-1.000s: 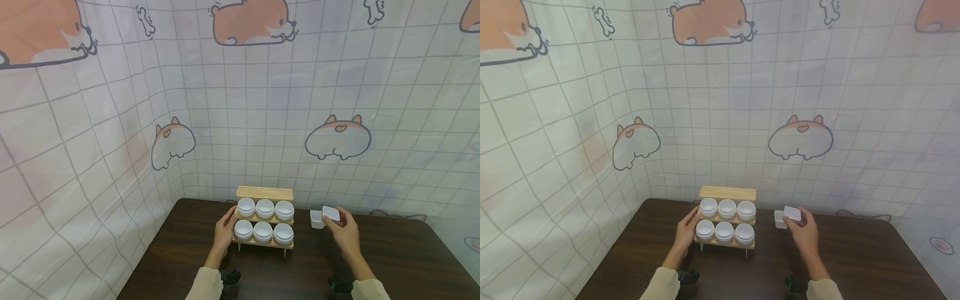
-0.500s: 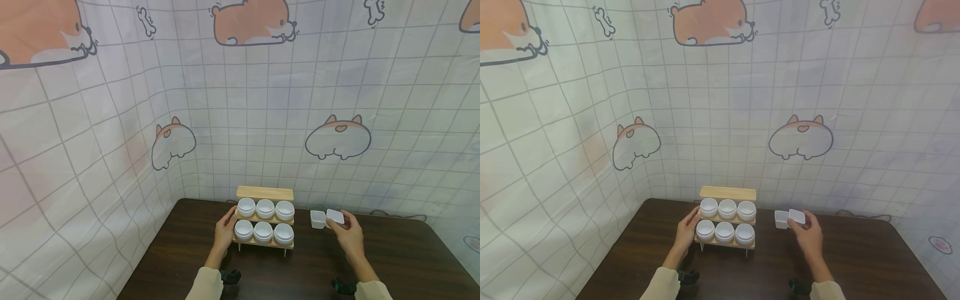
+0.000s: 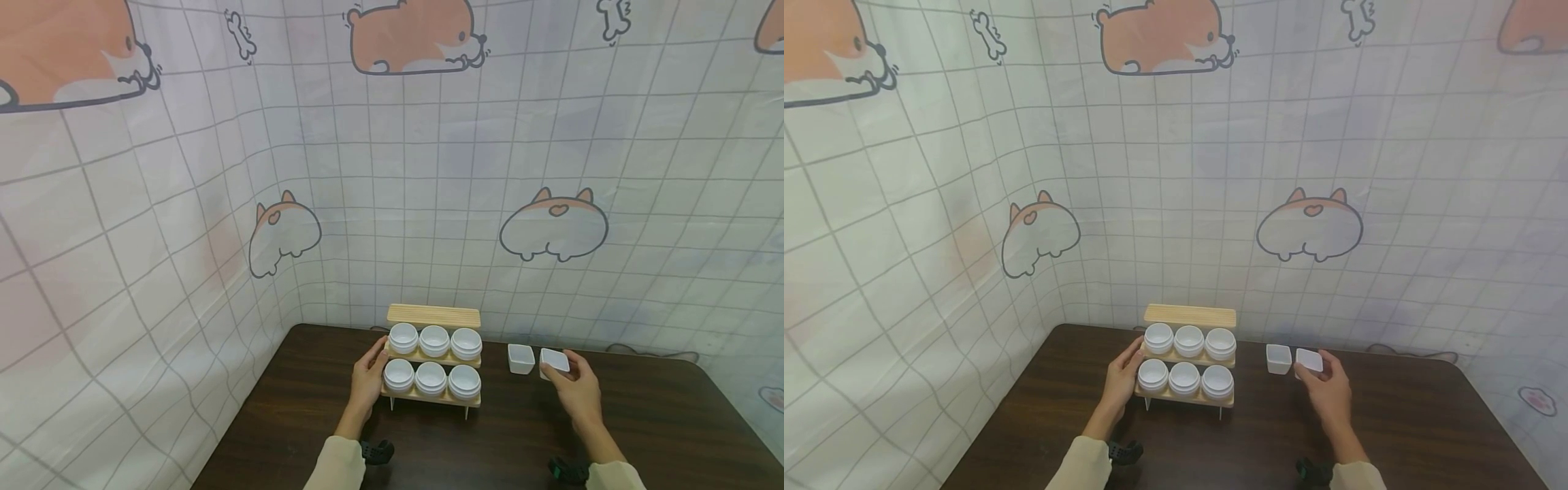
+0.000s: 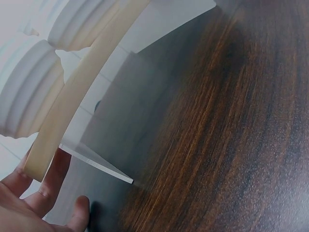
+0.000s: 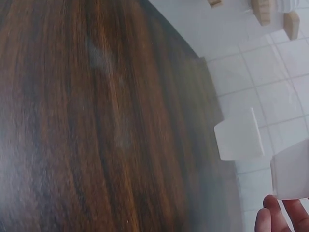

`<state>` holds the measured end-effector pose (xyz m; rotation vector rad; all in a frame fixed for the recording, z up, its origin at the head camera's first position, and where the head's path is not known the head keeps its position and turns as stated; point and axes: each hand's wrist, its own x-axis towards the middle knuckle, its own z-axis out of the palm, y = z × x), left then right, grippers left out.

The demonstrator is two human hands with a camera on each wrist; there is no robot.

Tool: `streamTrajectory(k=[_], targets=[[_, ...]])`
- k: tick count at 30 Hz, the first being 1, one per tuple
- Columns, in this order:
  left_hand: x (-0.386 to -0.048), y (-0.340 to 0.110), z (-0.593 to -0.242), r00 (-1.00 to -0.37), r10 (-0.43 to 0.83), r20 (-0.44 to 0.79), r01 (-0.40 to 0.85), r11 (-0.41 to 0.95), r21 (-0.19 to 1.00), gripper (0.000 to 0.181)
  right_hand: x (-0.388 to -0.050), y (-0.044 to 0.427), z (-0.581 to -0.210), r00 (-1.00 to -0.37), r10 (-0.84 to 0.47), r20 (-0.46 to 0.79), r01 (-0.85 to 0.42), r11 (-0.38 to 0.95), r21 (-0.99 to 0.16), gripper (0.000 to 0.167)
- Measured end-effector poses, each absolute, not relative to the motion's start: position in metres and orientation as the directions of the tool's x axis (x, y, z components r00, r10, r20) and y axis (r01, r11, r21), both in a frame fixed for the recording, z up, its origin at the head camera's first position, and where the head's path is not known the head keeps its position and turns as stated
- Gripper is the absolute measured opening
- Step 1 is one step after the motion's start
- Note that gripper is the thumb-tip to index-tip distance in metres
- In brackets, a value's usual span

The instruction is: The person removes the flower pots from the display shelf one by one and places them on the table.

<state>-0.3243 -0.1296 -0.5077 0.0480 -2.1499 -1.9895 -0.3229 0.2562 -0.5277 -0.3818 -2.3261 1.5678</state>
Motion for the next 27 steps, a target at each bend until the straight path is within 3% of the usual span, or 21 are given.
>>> streamTrajectory(k=[27], targets=[[-0.324,-0.130,-0.507,-0.976,-0.163,0.145,0.131,0.099,0.987,0.041,-0.334,0.271,-0.544,-0.933,0.360,0.030,0.136,0.427,-0.894,0.078]])
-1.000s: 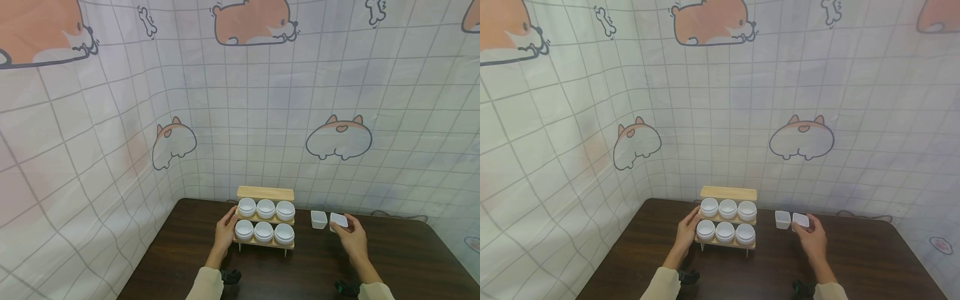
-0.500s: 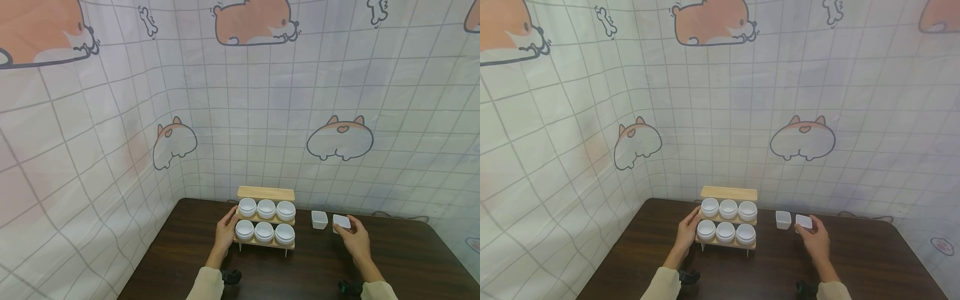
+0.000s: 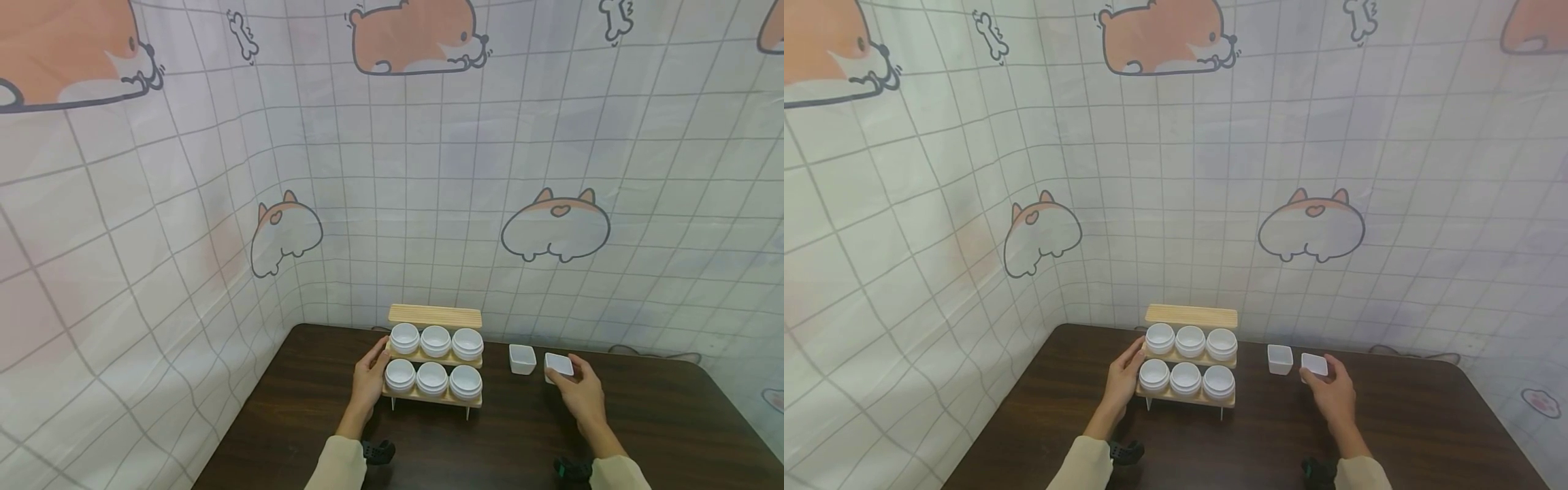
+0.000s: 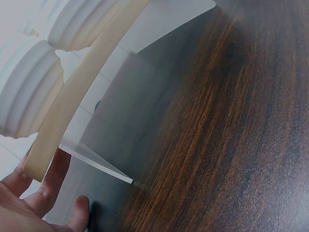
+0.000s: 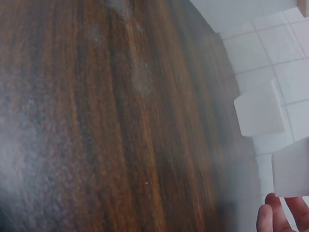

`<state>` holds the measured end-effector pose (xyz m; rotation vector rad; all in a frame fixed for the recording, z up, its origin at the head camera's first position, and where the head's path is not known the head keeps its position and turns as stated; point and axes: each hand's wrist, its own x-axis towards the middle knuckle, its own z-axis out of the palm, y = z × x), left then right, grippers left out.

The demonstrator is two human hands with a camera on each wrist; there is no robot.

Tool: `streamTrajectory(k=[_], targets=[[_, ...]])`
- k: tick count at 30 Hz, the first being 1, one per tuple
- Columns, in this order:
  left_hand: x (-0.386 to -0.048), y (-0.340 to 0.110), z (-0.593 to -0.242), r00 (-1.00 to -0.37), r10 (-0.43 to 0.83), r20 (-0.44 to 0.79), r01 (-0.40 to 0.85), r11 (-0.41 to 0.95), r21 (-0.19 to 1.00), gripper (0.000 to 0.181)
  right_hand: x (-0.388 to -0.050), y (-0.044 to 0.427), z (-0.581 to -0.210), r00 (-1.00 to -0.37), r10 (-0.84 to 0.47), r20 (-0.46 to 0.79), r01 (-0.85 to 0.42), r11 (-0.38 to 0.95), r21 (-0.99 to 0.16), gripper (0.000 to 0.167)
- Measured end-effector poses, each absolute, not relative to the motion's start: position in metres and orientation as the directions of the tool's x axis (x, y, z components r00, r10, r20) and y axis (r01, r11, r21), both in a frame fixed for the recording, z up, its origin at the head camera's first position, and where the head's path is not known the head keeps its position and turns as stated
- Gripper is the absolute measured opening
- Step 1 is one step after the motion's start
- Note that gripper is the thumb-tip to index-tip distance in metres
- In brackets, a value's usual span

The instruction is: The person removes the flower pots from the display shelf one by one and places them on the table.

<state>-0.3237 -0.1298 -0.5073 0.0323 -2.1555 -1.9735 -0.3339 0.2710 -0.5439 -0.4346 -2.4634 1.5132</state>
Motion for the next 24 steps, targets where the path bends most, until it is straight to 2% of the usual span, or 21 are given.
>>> streamTrajectory(k=[15,24], targets=[[-0.324,-0.131,-0.508,-0.976,-0.156,0.151,0.138,0.095,0.986,0.041,-0.342,0.271,-0.552,-0.931,0.363,0.024,0.137,0.413,-0.900,0.081],[-0.323,-0.130,-0.507,-0.976,-0.168,0.141,0.125,0.100,0.987,0.041,-0.346,0.271,-0.557,-0.928,0.373,0.023,0.135,0.394,-0.909,0.076]])
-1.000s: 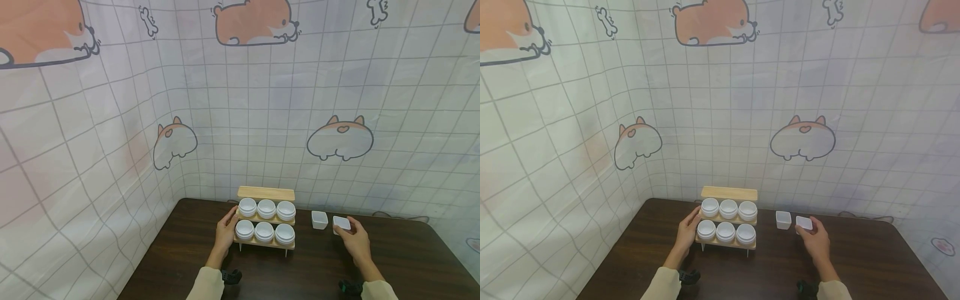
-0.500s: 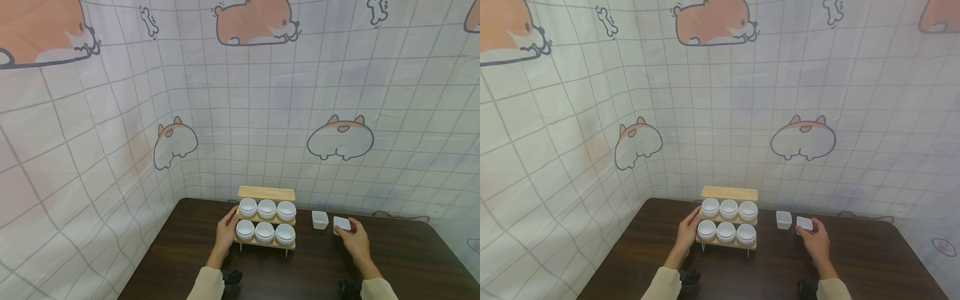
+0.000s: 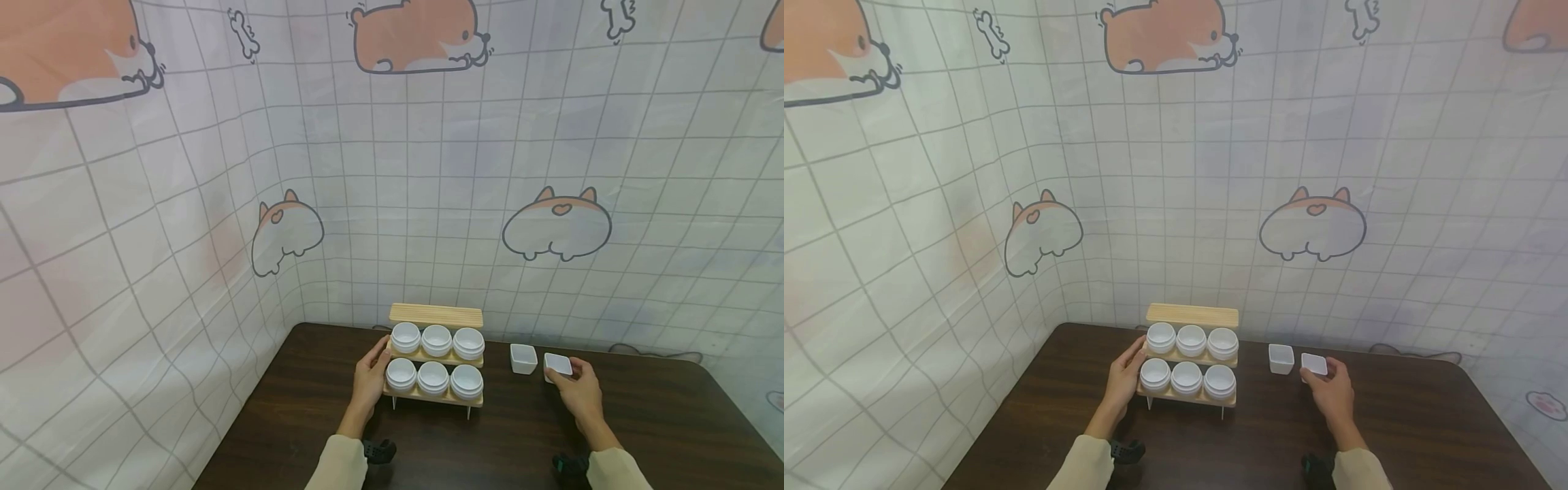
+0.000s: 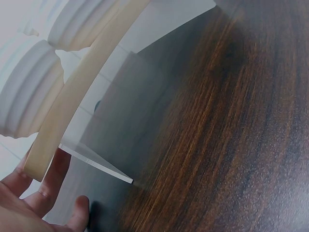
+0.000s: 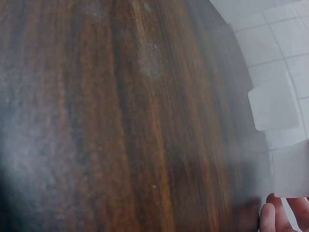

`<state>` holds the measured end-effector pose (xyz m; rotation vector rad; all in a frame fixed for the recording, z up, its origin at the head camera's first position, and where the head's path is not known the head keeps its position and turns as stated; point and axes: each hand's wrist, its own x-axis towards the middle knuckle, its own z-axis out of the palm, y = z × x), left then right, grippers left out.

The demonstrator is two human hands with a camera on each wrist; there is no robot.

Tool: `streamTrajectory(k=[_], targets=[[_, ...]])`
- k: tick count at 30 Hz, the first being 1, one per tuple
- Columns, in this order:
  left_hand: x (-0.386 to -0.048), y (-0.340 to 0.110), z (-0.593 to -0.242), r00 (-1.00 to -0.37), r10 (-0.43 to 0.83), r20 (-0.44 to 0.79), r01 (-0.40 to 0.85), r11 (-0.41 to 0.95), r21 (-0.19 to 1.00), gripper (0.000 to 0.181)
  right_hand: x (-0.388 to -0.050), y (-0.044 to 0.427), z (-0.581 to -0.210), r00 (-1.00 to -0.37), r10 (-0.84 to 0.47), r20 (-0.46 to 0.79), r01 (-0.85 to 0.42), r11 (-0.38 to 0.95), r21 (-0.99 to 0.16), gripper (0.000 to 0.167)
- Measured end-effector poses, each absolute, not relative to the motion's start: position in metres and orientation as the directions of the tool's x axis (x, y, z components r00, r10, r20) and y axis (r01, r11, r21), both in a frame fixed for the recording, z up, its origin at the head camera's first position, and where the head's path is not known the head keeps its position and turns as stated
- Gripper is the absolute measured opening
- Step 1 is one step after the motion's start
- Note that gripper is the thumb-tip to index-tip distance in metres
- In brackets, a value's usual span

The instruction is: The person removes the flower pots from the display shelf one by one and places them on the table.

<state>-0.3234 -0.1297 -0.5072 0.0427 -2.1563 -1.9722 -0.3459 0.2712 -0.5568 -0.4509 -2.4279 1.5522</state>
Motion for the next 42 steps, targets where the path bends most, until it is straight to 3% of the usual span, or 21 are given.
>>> streamTrajectory(k=[22,29,35,42], targets=[[-0.323,-0.129,-0.508,-0.976,-0.174,0.134,0.117,0.103,0.988,0.040,-0.358,0.272,-0.559,-0.931,0.366,0.021,0.140,0.408,-0.902,0.074],[-0.340,-0.130,-0.530,-0.973,-0.195,0.125,0.101,0.124,0.987,0.041,-0.361,0.272,-0.557,-0.937,0.349,0.017,0.137,0.411,-0.901,0.074],[-0.324,-0.128,-0.506,-0.977,-0.177,0.122,0.102,0.119,0.988,0.041,-0.364,0.274,-0.559,-0.941,0.338,0.010,0.139,0.413,-0.900,0.074],[-0.323,-0.129,-0.506,-0.980,-0.167,0.112,0.095,0.106,0.990,0.041,-0.364,0.275,-0.560,-0.946,0.324,0.004,0.140,0.420,-0.897,0.074]])
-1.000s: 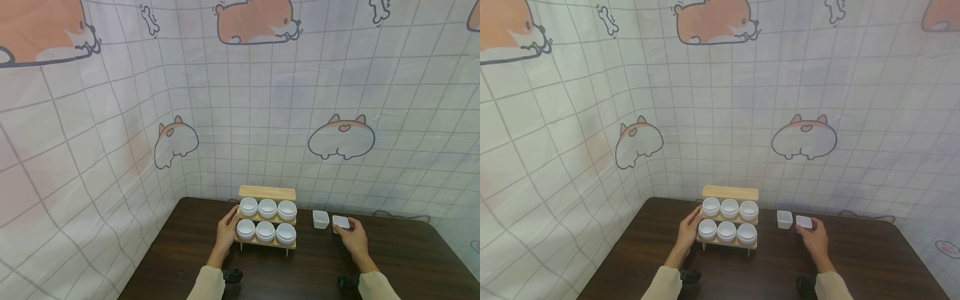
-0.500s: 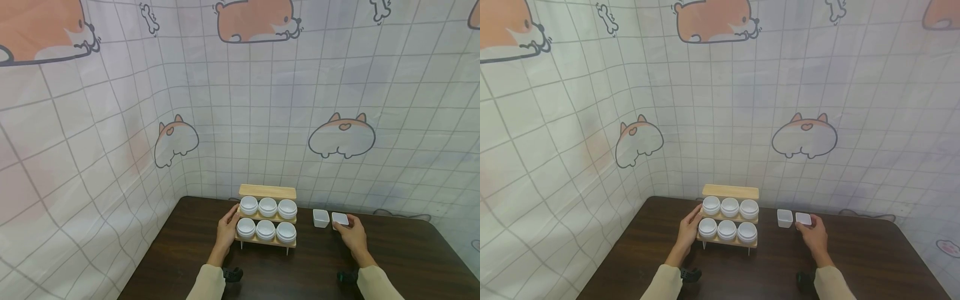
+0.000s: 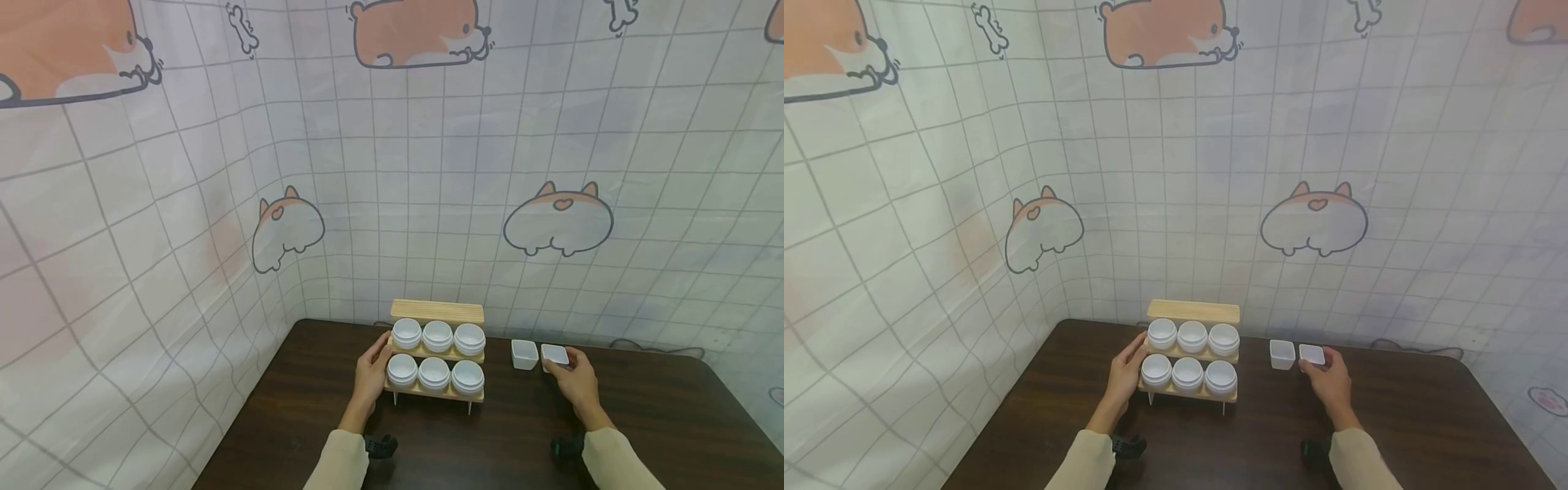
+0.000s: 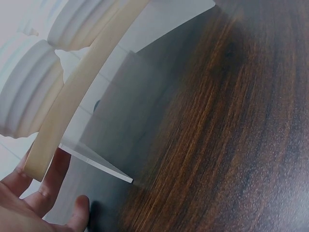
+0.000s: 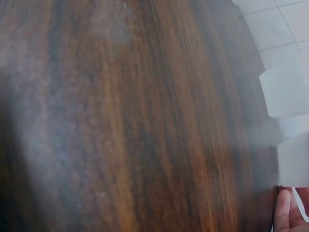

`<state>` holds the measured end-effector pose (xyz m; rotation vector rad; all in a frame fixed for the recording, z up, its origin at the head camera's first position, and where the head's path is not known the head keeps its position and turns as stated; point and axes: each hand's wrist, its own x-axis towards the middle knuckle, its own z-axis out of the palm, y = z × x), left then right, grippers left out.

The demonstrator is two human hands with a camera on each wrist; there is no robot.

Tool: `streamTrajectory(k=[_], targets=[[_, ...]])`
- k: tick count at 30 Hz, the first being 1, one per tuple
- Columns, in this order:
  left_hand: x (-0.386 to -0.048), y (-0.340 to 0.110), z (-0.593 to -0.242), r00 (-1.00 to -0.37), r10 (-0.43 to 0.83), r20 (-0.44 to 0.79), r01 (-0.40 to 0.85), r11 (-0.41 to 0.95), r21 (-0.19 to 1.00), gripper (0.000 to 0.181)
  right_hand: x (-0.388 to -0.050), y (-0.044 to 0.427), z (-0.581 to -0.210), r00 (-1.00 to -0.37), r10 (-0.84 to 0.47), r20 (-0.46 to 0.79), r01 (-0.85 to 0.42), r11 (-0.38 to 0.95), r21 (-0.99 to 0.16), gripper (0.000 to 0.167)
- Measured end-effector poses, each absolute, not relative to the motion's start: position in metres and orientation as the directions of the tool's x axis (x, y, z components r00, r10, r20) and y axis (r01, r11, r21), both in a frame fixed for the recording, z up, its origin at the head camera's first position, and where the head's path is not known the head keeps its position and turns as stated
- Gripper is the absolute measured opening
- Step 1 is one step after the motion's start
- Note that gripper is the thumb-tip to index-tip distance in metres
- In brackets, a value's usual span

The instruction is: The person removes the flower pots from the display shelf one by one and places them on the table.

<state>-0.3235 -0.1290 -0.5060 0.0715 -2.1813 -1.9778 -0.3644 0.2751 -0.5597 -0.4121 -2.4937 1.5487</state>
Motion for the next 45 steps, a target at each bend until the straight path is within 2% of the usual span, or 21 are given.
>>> streamTrajectory(k=[45], targets=[[-0.3218,-0.1277,-0.5032,-0.978,-0.177,0.113,0.096,0.103,0.990,0.040,-0.3653,0.2735,-0.5635,-0.946,0.323,0.028,0.133,0.467,-0.874,0.073]])
